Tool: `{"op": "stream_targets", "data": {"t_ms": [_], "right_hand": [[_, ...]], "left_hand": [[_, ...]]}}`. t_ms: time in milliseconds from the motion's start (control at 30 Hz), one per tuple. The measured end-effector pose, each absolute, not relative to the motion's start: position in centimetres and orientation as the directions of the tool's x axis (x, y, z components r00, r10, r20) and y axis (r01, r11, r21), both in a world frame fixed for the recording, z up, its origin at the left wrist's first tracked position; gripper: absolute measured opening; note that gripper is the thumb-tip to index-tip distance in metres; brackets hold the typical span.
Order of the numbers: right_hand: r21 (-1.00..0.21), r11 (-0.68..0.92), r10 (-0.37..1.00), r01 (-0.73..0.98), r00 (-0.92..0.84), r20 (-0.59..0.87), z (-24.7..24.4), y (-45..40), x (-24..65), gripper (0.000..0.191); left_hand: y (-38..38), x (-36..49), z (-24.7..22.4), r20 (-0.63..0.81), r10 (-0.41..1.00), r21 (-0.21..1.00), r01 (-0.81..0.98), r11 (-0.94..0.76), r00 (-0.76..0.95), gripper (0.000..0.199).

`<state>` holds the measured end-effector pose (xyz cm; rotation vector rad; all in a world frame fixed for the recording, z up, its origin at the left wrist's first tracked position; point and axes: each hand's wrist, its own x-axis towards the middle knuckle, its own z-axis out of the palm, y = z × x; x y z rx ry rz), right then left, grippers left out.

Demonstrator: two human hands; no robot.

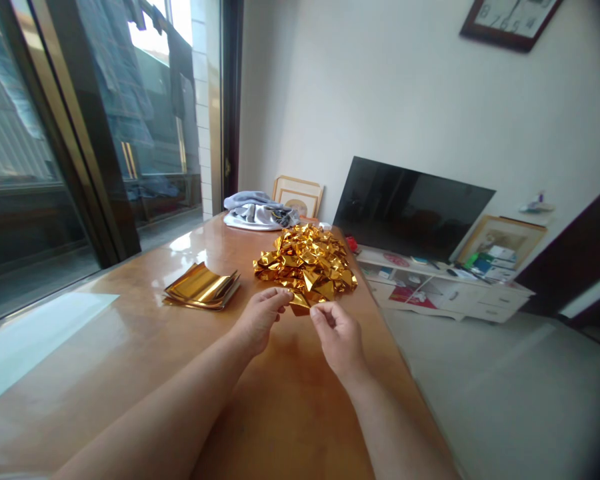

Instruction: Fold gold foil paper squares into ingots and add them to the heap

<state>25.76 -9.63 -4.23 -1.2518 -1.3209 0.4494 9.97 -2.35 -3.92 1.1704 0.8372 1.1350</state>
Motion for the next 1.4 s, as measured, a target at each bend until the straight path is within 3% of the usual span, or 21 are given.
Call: {"op": "stream_targets", "data": {"t_ms": [200,300,433,533,900,1400], "right_hand": [[-0.822,0.373,0.795,0.430,0.309,0.523,-4.1,-9.6,26.3,0.017],[-0.782,0.390,0.772,0.487,0.289,0.566,-3.9,-9.7,26.3,0.015],[-0.754,0.386,0.773,0.532,0.260,0.579,-3.8,-9.9,26.3,0.013],[-0.742,0.377,0.784,0.555,0.235,0.574,-3.8,-9.9,26.3,0.013],[-0.662,0.372,0.794,0.651,0.147,0.590,-4.2,-9.9,26.6,0.011],[-0.439,0.259,0.761,0.860,0.098,0.641,-4.0,-10.0,26.5,0.014]], "left_hand": [[-2.9,10.5,-3.7,0.226,0.892,0.966,-0.206,-0.155,0.391,0.019],[-3.1,10.8,-3.9,0.314,0.875,0.949,-0.087,-0.304,0.368,0.015],[-3.3,10.6,-3.9,0.470,0.778,0.808,0.152,-0.570,0.418,0.017],[-3.5,10.4,-3.7,0.522,0.721,0.705,0.244,-0.666,0.456,0.022],[-4.2,10.4,-2.9,0.509,0.726,0.566,0.455,-0.687,0.463,0.019],[-4.5,10.5,-2.7,0.480,0.724,0.518,0.505,-0.690,0.496,0.017]]}}
